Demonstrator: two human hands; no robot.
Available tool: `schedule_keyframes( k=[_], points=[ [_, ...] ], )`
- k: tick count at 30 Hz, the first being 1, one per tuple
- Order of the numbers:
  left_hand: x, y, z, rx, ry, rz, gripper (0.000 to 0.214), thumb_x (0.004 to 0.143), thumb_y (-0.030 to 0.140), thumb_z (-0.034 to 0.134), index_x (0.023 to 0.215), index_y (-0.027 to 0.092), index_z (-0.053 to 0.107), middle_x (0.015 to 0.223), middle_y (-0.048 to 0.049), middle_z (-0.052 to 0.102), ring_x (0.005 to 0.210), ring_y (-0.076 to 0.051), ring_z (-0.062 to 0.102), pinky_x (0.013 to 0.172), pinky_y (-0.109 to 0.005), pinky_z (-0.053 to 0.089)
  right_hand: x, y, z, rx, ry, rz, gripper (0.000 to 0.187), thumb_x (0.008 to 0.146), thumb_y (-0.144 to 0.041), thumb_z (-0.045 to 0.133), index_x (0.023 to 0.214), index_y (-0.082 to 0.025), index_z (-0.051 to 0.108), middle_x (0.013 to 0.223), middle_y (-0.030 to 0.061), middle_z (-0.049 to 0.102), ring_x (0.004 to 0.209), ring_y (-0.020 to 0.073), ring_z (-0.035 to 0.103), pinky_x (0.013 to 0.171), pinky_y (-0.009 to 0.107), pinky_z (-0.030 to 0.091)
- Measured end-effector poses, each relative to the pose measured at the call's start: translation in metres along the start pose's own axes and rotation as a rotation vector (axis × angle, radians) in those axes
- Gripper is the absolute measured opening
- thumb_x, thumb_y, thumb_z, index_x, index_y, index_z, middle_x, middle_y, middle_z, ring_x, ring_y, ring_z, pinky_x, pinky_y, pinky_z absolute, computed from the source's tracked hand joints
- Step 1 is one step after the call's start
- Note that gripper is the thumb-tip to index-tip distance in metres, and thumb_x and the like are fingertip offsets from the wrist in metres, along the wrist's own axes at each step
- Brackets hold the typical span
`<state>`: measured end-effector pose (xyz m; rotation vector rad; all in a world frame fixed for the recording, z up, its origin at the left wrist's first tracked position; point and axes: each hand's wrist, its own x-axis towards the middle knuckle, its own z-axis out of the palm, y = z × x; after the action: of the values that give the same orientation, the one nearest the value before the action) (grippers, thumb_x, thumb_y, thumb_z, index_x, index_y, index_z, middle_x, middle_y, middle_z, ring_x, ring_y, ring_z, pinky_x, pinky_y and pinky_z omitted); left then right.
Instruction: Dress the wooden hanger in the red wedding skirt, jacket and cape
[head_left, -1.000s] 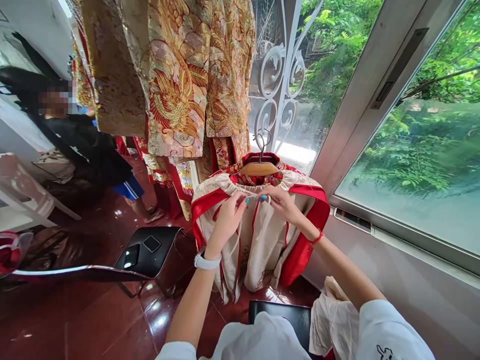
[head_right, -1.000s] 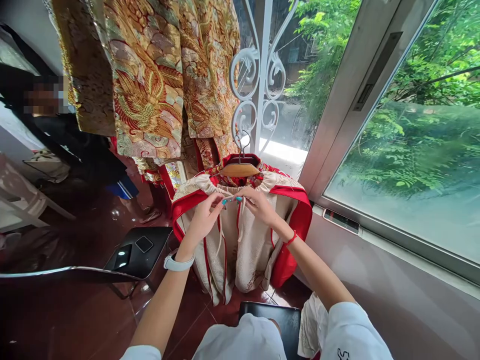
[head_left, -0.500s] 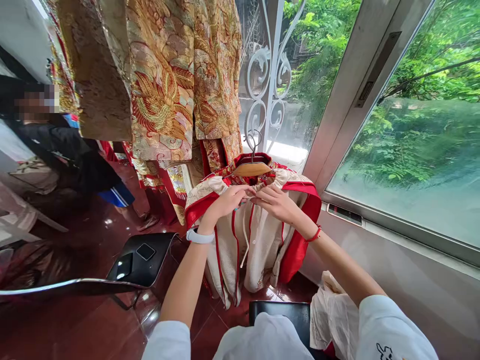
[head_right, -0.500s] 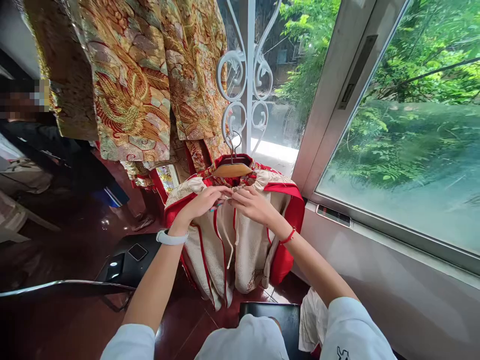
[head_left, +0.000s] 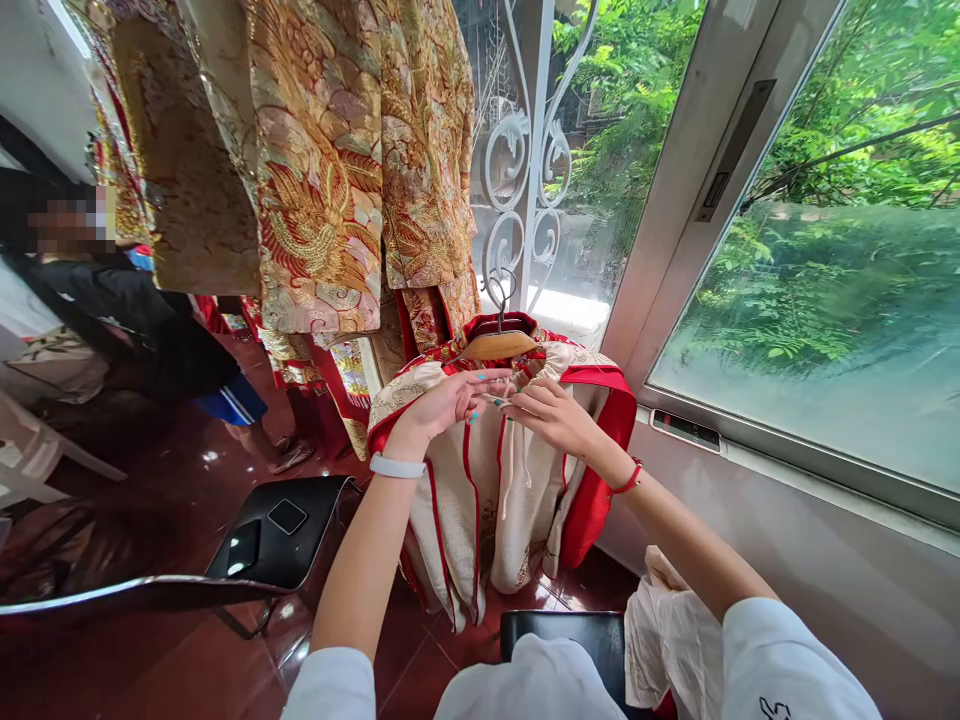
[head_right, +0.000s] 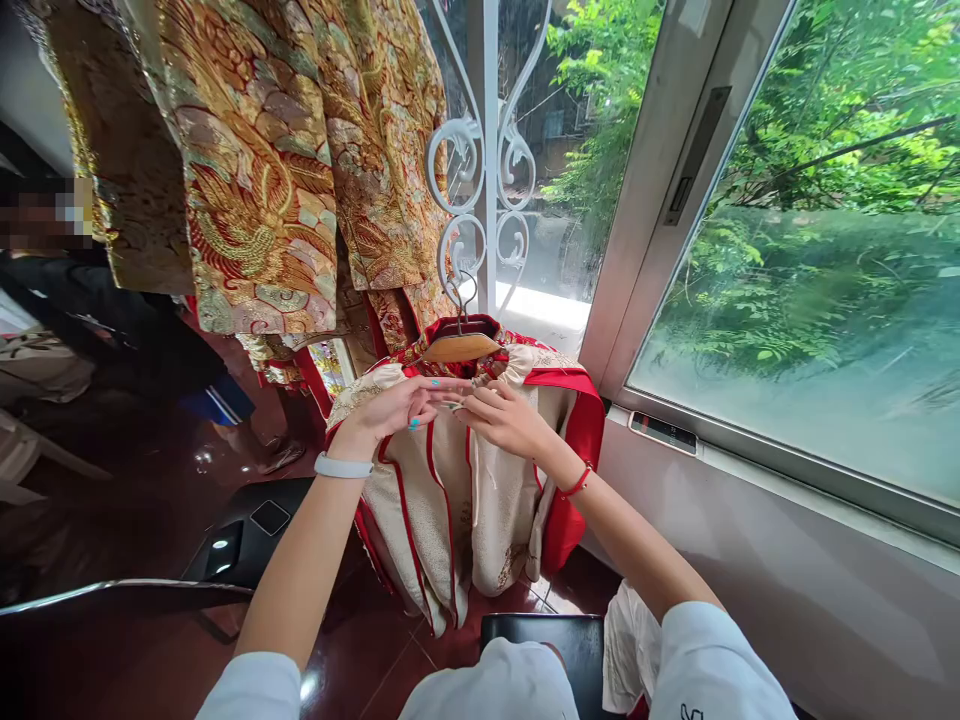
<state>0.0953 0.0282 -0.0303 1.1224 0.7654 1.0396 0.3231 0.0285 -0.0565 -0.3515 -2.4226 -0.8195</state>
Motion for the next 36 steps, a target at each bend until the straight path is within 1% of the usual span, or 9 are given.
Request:
schedule_keyframes(
  k=[3,8,15,20,25,28,32,34,36],
  points=[
    [-0.006,0.004,0.01,-0.156,-0.038,-0.013,0.038,0.081,0.022,0.054,0.114,0.015,0.072,0.08,-0.0086,0.073,0.042,-0.007,0.038,0.041,-0.021,0.029,-0.006,-0.006,0.009,0.052,0.0,0.036,0.03,0.104,-0.014,0.04,0.113,-0.018,0.068,0.099,0.009,0.071,0.094,0.0194,0.061,0.088,0.039,0.048],
    [-0.048,0.023,0.011,-0.367,0.082,0.296,0.035,0.077,0.021,0.055,0.107,0.016,0.073,0.087,-0.0069,0.071,0.046,-0.008,0.042,0.04,-0.02,0.035,-0.026,-0.017,0.026,0.244,0.02,0.2,0.031,0.101,-0.017,0.045,0.117,-0.025,0.07,0.112,0.0103,0.068,0.104,0.0224,0.057,0.094,0.044,0.048],
    [-0.14,0.002,-0.052,-0.707,0.323,0.801,0.025,0.065,0.01,0.065,0.085,0.025,0.065,0.067,0.0114,0.061,0.046,-0.001,0.048,0.043,-0.007,0.043,-0.052,-0.024,0.032,0.389,0.162,0.482,0.031,0.095,-0.02,0.05,0.104,-0.033,0.077,0.141,0.0081,0.048,0.131,0.0309,0.039,0.108,0.055,0.039],
    [-0.18,-0.033,-0.089,-0.696,0.599,0.822,0.024,0.07,0.014,0.069,0.09,0.025,0.061,0.075,0.0132,0.065,0.066,-0.001,0.06,0.064,-0.002,0.051,-0.07,0.003,0.024,0.426,0.06,0.506,0.034,0.099,-0.018,0.042,0.1,-0.026,0.075,0.112,0.0106,0.065,0.105,0.0249,0.054,0.09,0.042,0.047],
    [-0.19,-0.061,-0.112,-0.614,0.859,0.813,0.016,0.067,0.017,0.067,0.08,0.022,0.058,0.071,0.0094,0.06,0.064,-0.001,0.057,0.063,-0.001,0.049,-0.071,0.044,0.01,0.195,-0.118,0.559,0.034,0.097,-0.014,0.042,0.1,-0.023,0.074,0.096,0.0082,0.075,0.087,0.0233,0.058,0.08,0.037,0.042],
    [-0.197,-0.078,-0.11,-0.389,1.025,0.588,0.016,0.065,0.028,0.065,0.079,0.022,0.06,0.072,0.0045,0.061,0.064,-0.008,0.061,0.056,-0.013,0.053,-0.065,0.047,0.01,0.172,-0.206,0.638,0.035,0.095,-0.012,0.042,0.107,-0.021,0.074,0.1,0.0098,0.076,0.089,0.0237,0.063,0.079,0.036,0.044],
    [-0.205,-0.088,-0.079,0.39,1.169,0.085,0.037,0.066,0.028,0.07,0.102,0.022,0.067,0.083,-0.0037,0.064,0.074,-0.023,0.066,0.06,-0.032,0.055,-0.066,0.033,0.012,0.227,-0.215,0.758,0.04,0.089,-0.01,0.045,0.119,-0.018,0.07,0.109,0.012,0.075,0.094,0.0256,0.067,0.08,0.036,0.049],
    [-0.192,-0.085,-0.051,0.641,1.229,0.146,0.044,0.071,0.025,0.069,0.114,0.026,0.065,0.096,-0.0056,0.064,0.083,-0.024,0.064,0.069,-0.035,0.054,-0.066,0.026,0.012,0.321,-0.139,0.825,0.042,0.087,-0.012,0.046,0.122,-0.018,0.067,0.111,0.0112,0.074,0.098,0.0262,0.067,0.082,0.038,0.051],
    [-0.159,-0.079,-0.018,0.808,1.122,0.331,0.039,0.079,0.026,0.063,0.119,0.027,0.063,0.111,-0.0083,0.064,0.091,-0.025,0.062,0.08,-0.038,0.052,-0.064,0.019,0.011,0.468,-0.054,0.875,0.036,0.088,-0.018,0.047,0.118,-0.02,0.067,0.112,0.01,0.072,0.103,0.026,0.065,0.087,0.04,0.051]
  ],
)
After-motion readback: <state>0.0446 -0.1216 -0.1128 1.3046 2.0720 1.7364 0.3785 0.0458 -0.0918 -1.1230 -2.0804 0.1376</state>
